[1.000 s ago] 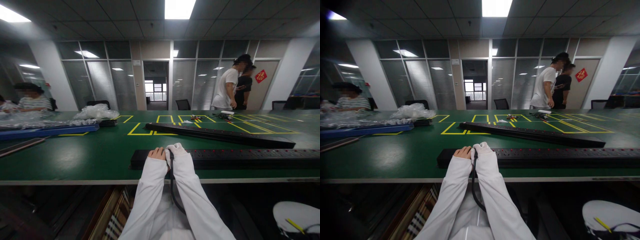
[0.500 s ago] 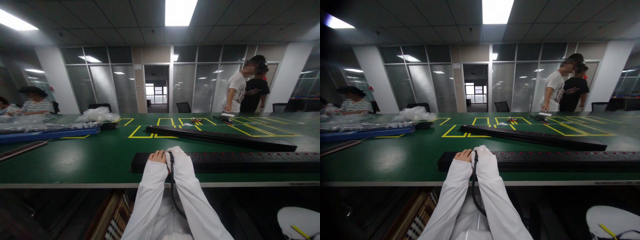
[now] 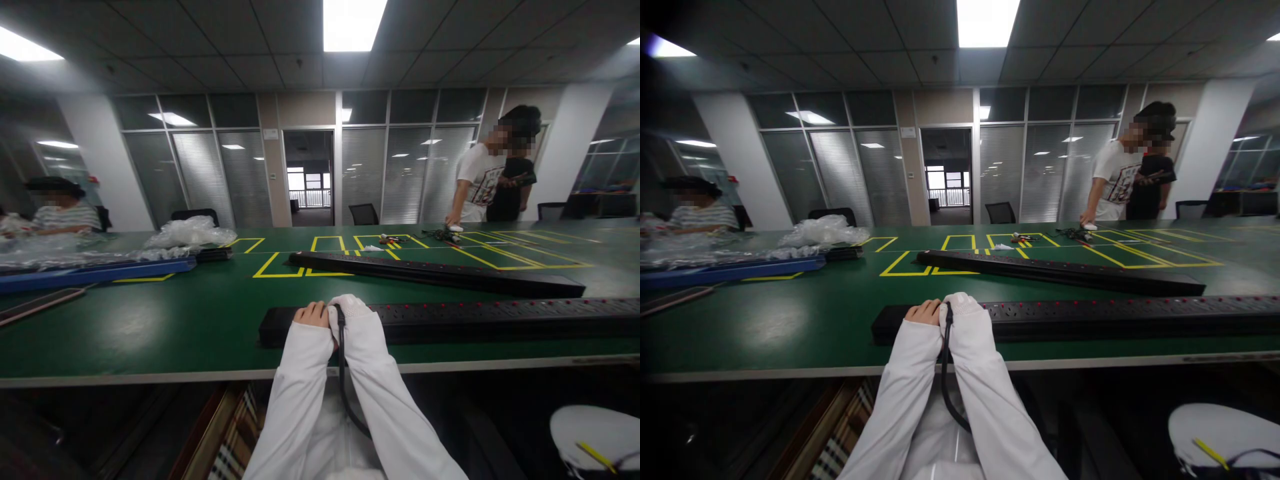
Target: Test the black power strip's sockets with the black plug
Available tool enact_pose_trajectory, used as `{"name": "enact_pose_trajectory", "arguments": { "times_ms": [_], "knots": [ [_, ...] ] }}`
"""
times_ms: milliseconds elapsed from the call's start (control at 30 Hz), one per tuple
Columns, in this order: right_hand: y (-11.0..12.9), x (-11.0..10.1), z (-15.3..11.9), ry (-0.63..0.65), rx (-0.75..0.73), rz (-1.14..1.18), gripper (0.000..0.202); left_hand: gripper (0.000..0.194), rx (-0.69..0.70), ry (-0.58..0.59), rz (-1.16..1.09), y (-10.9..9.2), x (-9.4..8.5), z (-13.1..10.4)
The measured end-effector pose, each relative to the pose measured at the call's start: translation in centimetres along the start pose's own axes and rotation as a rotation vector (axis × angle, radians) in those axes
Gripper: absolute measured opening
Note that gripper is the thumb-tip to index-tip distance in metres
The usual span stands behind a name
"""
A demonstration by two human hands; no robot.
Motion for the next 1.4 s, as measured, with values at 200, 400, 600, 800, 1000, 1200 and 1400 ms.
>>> {"name": "enact_pose_trajectory", "arguments": {
  "times_ms": [200, 400, 600, 800, 1000, 1200, 1400],
  "knots": [
    [-0.05, -0.04, 0.33, 0.036, 0.014, -0.005, 0.032, 0.037, -0.011, 0.017, -0.004, 0.14, -0.01, 0.23],
    [-0.05, 0.01, 0.08, 0.026, 0.012, -0.021, 0.034, 0.038, -0.001, 0.024, -0.004, 0.24, 0.22, 0.2],
    [0.01, -0.12, 0.01, 0.025, 0.003, -0.03, 0.035, 0.032, -0.026, -0.026, 0.001, 0.23, 0.46, 0.23],
    [0.19, -0.43, -0.16, 0.039, 0.014, -0.029, 0.034, 0.038, -0.03, -0.001, -0.024, -0.05, -0.18, 0.19],
    [0.08, -0.69, 0.0, 0.045, 0.007, -0.032, 0.034, 0.036, -0.016, 0.013, -0.018, -0.01, -0.14, 0.19],
    [-0.02, -0.42, -0.04, 0.05, 0.007, -0.028, 0.033, 0.034, -0.012, -0.02, 0.013, 0.11, 0.29, 0.19],
    [0.0, -0.51, -0.13, 0.04, 0.02, -0.027, 0.033, 0.036, -0.003, -0.001, 0.006, -0.03, -0.22, 0.14]
  ]
}}
Point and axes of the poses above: each hand's wrist, its own z-axis towards the middle knuckle, its own x-axis out of the palm, y = z × x, the point moved 3 cm from there along z, towards the middle knuckle, and after that the axes turned 3 degrees about -z, right-handed, at the moved point
